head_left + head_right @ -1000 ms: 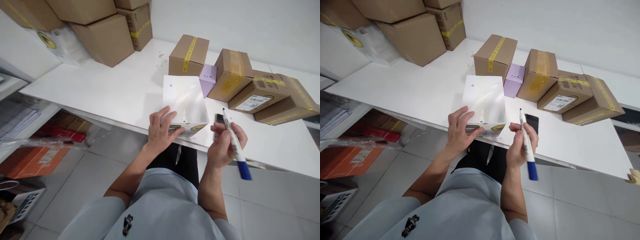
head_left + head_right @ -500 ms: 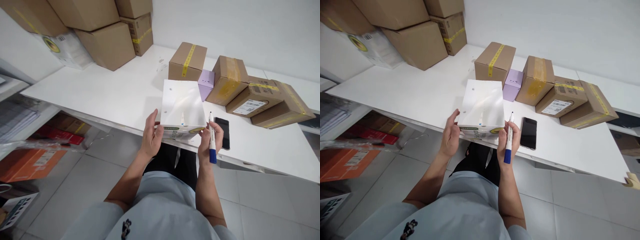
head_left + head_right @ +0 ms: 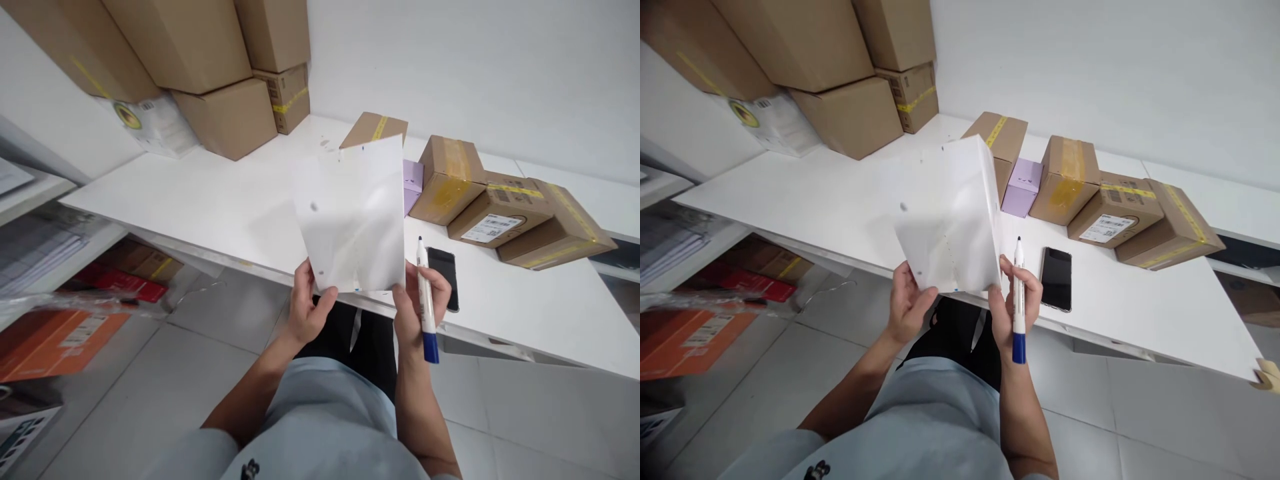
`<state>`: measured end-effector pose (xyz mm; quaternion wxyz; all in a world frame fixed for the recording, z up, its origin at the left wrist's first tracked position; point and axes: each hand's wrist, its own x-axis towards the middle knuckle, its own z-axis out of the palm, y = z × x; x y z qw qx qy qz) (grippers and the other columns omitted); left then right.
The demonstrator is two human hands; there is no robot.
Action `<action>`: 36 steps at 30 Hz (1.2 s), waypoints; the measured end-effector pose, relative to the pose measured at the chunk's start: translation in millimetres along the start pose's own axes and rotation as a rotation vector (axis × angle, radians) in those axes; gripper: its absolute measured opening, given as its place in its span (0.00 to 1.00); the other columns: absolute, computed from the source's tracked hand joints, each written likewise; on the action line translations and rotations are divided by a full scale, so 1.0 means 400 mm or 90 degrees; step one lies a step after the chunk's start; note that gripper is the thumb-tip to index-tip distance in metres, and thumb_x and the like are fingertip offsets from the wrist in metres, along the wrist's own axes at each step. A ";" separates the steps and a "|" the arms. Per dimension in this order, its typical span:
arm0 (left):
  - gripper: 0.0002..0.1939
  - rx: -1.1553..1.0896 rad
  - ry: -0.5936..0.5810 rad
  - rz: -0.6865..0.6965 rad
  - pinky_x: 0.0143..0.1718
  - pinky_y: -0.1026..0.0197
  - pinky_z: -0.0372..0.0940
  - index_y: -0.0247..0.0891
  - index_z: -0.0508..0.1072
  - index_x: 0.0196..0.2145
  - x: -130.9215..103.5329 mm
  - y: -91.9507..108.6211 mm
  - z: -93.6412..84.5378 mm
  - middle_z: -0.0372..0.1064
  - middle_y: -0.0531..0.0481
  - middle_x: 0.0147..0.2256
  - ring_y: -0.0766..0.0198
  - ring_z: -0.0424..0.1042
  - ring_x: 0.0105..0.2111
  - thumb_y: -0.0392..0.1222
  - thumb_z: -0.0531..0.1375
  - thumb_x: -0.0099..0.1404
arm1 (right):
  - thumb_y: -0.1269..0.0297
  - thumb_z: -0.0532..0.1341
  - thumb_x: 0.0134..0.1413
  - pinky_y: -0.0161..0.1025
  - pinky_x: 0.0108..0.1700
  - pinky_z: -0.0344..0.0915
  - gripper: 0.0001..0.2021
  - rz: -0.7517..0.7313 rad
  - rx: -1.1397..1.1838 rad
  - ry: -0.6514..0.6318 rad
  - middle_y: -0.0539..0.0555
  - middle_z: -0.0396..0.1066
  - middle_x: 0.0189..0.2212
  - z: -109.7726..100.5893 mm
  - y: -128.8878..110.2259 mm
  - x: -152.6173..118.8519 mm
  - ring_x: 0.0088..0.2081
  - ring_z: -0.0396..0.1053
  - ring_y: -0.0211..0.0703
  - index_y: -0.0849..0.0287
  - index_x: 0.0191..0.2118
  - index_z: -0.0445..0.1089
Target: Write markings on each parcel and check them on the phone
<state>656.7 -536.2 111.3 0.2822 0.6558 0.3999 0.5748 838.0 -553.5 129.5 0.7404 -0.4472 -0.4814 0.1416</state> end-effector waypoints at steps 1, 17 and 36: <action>0.32 0.015 0.005 -0.002 0.55 0.48 0.71 0.42 0.51 0.66 -0.006 -0.020 0.010 0.64 0.34 0.61 0.51 0.70 0.60 0.50 0.57 0.70 | 0.62 0.64 0.54 0.57 0.57 0.70 0.18 0.028 0.013 0.001 0.54 0.73 0.45 0.001 0.023 -0.004 0.51 0.76 0.49 0.51 0.50 0.62; 0.35 0.056 -0.041 -0.138 0.63 0.40 0.63 0.42 0.54 0.67 -0.006 -0.086 0.021 0.61 0.36 0.65 0.48 0.64 0.64 0.42 0.59 0.65 | 0.58 0.70 0.44 0.47 0.49 0.71 0.24 0.291 0.054 0.092 0.51 0.74 0.39 -0.011 0.156 -0.049 0.44 0.76 0.45 0.56 0.47 0.66; 0.28 -0.211 0.028 -0.044 0.72 0.45 0.51 0.51 0.59 0.67 0.166 0.099 0.054 0.54 0.50 0.70 0.50 0.51 0.71 0.56 0.55 0.73 | 0.50 0.66 0.53 0.53 0.53 0.71 0.19 0.165 0.128 0.167 0.50 0.72 0.40 0.044 -0.029 0.050 0.45 0.76 0.43 0.52 0.47 0.66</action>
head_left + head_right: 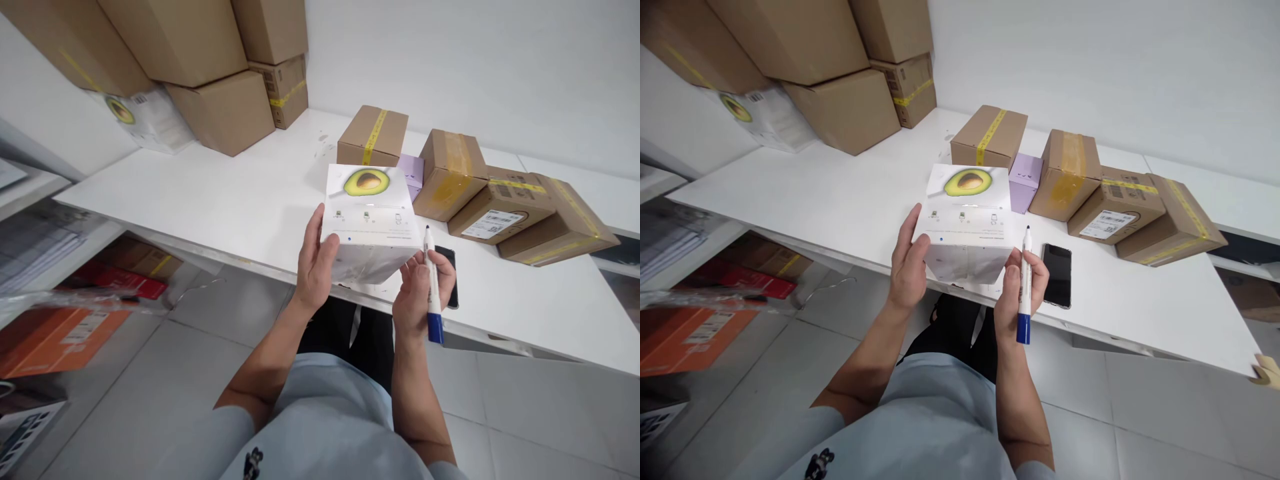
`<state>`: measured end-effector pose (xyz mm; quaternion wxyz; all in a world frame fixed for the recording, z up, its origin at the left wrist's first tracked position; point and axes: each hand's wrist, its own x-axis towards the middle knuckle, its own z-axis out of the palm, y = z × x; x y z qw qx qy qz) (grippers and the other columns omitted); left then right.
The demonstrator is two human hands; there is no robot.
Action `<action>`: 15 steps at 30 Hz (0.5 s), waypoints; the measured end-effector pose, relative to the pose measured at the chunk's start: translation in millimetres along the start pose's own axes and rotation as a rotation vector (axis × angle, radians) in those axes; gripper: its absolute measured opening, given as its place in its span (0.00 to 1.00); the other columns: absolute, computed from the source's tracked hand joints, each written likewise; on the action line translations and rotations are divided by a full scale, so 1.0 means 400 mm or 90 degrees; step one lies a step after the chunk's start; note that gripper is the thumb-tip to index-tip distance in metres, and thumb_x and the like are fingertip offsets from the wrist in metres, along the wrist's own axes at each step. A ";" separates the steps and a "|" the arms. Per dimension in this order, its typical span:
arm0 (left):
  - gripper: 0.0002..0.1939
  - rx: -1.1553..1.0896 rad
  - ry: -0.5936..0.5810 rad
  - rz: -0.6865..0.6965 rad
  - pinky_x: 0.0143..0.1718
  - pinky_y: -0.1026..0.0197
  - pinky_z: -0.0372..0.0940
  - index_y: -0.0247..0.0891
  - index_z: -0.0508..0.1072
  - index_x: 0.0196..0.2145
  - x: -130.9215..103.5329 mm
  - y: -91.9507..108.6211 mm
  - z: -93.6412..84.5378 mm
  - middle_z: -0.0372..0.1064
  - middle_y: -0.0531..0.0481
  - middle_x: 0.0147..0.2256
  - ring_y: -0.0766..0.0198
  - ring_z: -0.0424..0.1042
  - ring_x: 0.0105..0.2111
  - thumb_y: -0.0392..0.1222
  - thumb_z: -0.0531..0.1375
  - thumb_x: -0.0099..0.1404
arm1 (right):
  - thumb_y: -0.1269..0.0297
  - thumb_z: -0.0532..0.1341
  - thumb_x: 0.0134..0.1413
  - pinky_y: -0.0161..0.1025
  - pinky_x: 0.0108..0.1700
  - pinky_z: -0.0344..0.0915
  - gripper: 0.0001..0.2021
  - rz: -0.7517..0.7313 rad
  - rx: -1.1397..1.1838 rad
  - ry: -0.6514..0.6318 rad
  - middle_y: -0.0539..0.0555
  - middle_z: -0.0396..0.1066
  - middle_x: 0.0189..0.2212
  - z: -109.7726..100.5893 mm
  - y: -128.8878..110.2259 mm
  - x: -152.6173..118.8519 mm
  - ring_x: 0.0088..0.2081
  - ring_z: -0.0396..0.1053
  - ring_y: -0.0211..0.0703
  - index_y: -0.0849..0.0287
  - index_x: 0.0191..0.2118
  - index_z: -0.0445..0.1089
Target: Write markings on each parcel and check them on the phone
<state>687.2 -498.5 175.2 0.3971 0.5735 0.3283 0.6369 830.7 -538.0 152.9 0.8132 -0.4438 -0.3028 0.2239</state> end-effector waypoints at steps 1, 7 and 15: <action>0.27 -0.018 -0.003 0.006 0.72 0.45 0.51 0.52 0.58 0.67 -0.006 -0.005 -0.001 0.54 0.50 0.70 0.51 0.51 0.71 0.55 0.54 0.73 | 0.50 0.66 0.53 0.53 0.53 0.71 0.19 -0.008 -0.004 0.001 0.49 0.70 0.40 -0.002 -0.002 -0.005 0.45 0.76 0.43 0.52 0.46 0.66; 0.26 -0.064 -0.016 0.078 0.72 0.45 0.51 0.54 0.57 0.68 -0.028 -0.021 -0.009 0.55 0.52 0.69 0.52 0.52 0.71 0.50 0.53 0.74 | 0.48 0.64 0.54 0.51 0.49 0.72 0.18 -0.084 -0.009 -0.013 0.49 0.64 0.37 0.001 -0.016 -0.013 0.42 0.74 0.42 0.51 0.46 0.65; 0.29 -0.068 -0.094 0.176 0.71 0.43 0.53 0.54 0.51 0.70 -0.029 -0.054 -0.001 0.51 0.52 0.71 0.51 0.51 0.71 0.48 0.53 0.75 | 0.46 0.60 0.56 0.46 0.42 0.72 0.19 -0.119 -0.057 -0.024 0.49 0.62 0.35 -0.004 0.027 0.019 0.38 0.71 0.41 0.51 0.47 0.63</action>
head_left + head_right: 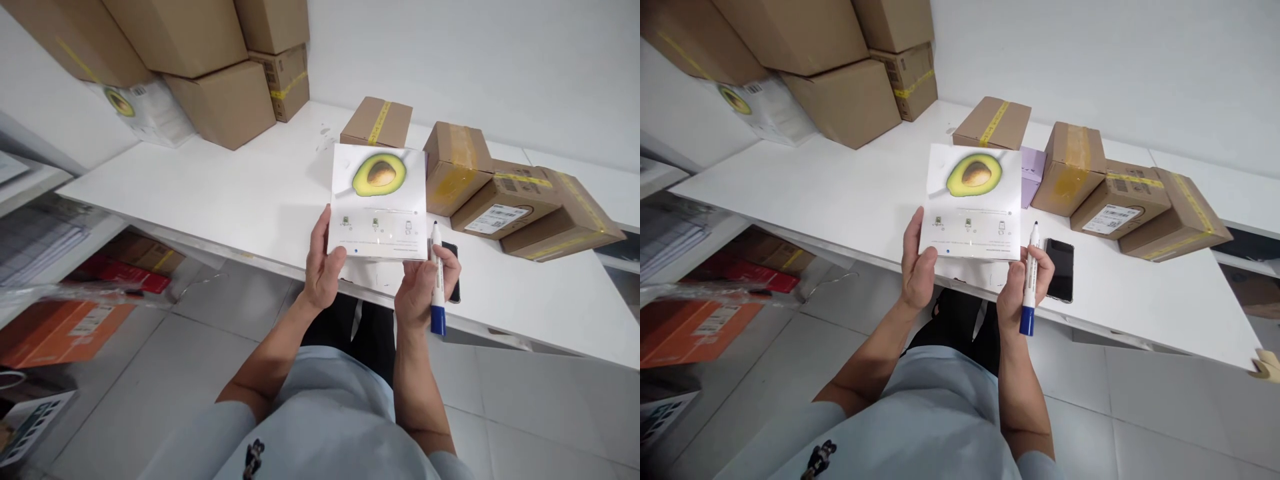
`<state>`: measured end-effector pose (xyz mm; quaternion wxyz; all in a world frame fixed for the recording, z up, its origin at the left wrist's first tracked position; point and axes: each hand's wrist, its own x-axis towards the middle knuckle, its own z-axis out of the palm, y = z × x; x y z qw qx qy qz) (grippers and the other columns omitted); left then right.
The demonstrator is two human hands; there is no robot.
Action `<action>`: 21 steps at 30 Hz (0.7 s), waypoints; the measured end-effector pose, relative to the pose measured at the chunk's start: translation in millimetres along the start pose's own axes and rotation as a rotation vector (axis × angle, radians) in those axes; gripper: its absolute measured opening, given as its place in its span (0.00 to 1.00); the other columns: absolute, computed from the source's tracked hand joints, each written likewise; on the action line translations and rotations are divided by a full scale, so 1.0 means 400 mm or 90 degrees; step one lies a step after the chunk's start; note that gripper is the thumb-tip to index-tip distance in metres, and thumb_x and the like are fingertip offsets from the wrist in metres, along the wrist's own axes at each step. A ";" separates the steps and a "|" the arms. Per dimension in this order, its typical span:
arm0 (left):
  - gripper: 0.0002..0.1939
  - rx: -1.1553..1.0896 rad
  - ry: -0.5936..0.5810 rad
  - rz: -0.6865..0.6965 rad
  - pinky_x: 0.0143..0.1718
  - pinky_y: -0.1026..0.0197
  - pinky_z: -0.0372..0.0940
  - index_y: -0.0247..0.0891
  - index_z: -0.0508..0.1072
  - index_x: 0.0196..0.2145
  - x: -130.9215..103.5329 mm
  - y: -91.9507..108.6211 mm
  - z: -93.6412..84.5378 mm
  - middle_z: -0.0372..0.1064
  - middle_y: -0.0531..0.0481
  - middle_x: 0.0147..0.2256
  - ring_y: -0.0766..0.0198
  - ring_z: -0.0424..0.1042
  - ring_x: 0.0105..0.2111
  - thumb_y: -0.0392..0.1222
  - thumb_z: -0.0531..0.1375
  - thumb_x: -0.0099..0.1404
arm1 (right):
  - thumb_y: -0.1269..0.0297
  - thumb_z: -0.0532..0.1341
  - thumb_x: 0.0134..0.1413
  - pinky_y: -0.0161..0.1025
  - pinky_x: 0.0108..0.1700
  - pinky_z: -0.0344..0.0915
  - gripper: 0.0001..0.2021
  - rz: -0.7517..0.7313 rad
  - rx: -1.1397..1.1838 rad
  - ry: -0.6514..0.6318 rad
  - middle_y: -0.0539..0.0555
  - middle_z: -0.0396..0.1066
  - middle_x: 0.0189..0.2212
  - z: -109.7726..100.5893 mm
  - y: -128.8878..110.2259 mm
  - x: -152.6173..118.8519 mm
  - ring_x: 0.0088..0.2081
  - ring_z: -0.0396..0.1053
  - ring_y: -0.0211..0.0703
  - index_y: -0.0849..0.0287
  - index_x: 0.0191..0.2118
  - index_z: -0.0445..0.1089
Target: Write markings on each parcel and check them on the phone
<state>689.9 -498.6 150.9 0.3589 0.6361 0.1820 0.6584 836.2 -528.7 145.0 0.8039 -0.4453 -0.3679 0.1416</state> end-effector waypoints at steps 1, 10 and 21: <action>0.30 -0.001 -0.005 0.002 0.71 0.42 0.52 0.54 0.50 0.70 -0.002 -0.003 0.001 0.50 0.51 0.71 0.50 0.51 0.71 0.48 0.53 0.75 | 0.46 0.59 0.57 0.46 0.42 0.72 0.18 -0.002 -0.019 0.004 0.49 0.62 0.35 -0.004 0.008 0.001 0.38 0.71 0.41 0.51 0.47 0.63; 0.31 0.044 -0.021 0.019 0.71 0.43 0.51 0.52 0.47 0.71 -0.008 -0.012 -0.009 0.47 0.49 0.72 0.50 0.49 0.72 0.49 0.53 0.75 | 0.50 0.61 0.57 0.42 0.39 0.70 0.17 -0.007 -0.065 0.001 0.48 0.62 0.35 -0.019 0.016 -0.002 0.34 0.69 0.38 0.51 0.47 0.64; 0.31 0.075 -0.019 -0.015 0.72 0.40 0.49 0.58 0.48 0.70 -0.020 -0.002 -0.008 0.44 0.54 0.73 0.50 0.45 0.73 0.52 0.53 0.74 | 0.48 0.61 0.57 0.49 0.44 0.73 0.19 0.023 -0.058 0.004 0.50 0.64 0.37 -0.017 0.010 -0.015 0.40 0.72 0.43 0.50 0.50 0.63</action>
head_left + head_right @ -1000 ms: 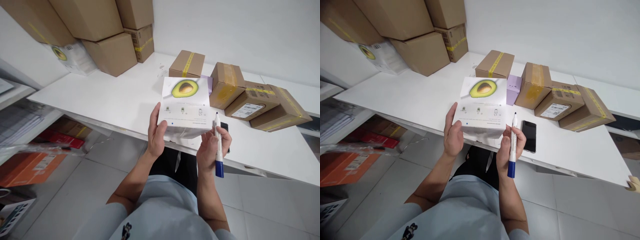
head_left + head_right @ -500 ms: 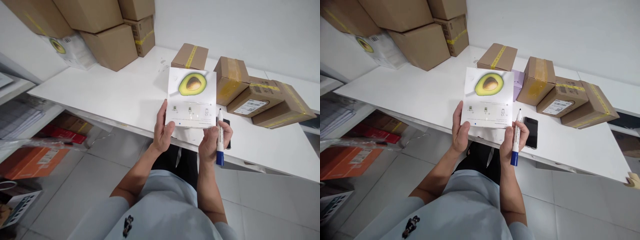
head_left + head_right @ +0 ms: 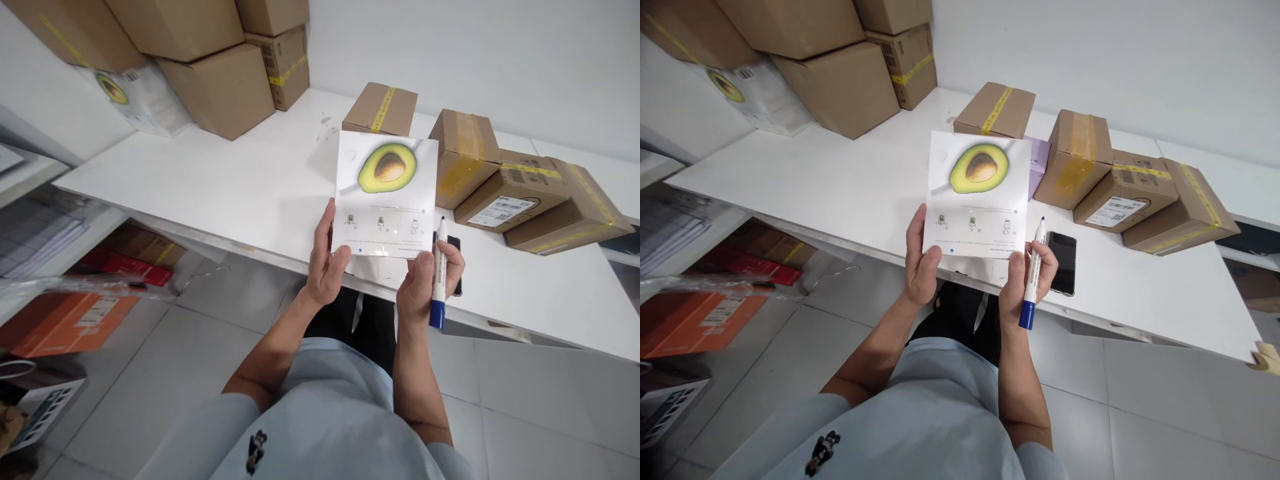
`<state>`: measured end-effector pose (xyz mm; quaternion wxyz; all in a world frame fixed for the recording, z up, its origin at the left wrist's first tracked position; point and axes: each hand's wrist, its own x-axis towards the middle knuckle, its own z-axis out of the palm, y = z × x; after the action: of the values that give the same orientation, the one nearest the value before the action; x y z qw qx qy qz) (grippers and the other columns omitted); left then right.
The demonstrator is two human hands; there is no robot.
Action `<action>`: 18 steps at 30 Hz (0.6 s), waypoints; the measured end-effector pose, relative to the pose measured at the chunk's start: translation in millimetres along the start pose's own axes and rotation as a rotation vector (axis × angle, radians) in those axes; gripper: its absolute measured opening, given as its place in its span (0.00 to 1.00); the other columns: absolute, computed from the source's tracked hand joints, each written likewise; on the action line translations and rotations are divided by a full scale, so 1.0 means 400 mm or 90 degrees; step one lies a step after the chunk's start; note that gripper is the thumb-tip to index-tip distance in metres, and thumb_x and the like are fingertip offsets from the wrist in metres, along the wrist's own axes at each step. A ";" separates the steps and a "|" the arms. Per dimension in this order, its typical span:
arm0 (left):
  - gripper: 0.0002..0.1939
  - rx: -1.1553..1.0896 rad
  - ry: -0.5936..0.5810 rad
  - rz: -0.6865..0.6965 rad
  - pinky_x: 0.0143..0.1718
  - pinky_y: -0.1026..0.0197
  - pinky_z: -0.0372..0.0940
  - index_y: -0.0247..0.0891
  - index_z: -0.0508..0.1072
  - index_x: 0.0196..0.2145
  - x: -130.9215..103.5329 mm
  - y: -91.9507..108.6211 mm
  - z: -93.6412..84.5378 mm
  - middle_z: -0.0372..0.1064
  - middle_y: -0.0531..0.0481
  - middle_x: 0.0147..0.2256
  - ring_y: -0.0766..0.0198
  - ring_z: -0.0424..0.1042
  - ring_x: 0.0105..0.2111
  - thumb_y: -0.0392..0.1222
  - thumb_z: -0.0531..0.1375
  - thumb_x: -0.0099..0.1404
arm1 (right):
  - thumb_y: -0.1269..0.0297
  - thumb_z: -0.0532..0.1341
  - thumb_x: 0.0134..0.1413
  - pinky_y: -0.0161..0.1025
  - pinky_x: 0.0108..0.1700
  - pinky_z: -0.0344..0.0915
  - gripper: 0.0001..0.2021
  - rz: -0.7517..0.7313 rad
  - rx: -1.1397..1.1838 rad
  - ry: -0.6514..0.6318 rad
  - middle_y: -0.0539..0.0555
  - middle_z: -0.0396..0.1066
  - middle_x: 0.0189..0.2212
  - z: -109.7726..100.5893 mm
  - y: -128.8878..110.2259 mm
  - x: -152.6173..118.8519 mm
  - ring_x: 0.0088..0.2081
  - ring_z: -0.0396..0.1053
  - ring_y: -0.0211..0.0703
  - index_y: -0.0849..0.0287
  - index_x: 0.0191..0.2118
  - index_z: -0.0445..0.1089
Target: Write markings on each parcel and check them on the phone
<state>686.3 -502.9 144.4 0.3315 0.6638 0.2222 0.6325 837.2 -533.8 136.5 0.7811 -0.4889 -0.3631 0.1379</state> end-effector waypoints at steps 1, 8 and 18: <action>0.31 -0.003 0.002 -0.001 0.72 0.40 0.49 0.58 0.48 0.70 0.000 0.001 0.000 0.45 0.55 0.73 0.51 0.45 0.73 0.52 0.53 0.74 | 0.48 0.61 0.57 0.49 0.44 0.73 0.20 0.000 0.001 0.000 0.50 0.64 0.38 0.001 0.000 0.000 0.40 0.72 0.43 0.50 0.51 0.63; 0.30 -0.012 -0.005 0.012 0.73 0.40 0.45 0.60 0.48 0.70 -0.006 0.001 0.002 0.42 0.57 0.73 0.52 0.41 0.74 0.50 0.52 0.74 | 0.47 0.60 0.55 0.50 0.45 0.73 0.21 -0.003 0.002 0.012 0.52 0.65 0.40 0.004 0.003 -0.008 0.44 0.72 0.47 0.50 0.52 0.63; 0.29 -0.014 0.017 0.009 0.72 0.39 0.49 0.59 0.52 0.68 -0.014 -0.014 0.000 0.46 0.55 0.72 0.50 0.45 0.73 0.52 0.54 0.73 | 0.49 0.60 0.55 0.49 0.44 0.72 0.22 -0.003 0.009 0.004 0.52 0.66 0.41 -0.006 0.025 -0.021 0.44 0.72 0.46 0.49 0.53 0.63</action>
<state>686.3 -503.0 136.5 0.3314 0.6533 0.2147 0.6459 834.4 -535.3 123.9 0.7859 -0.4829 -0.3609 0.1375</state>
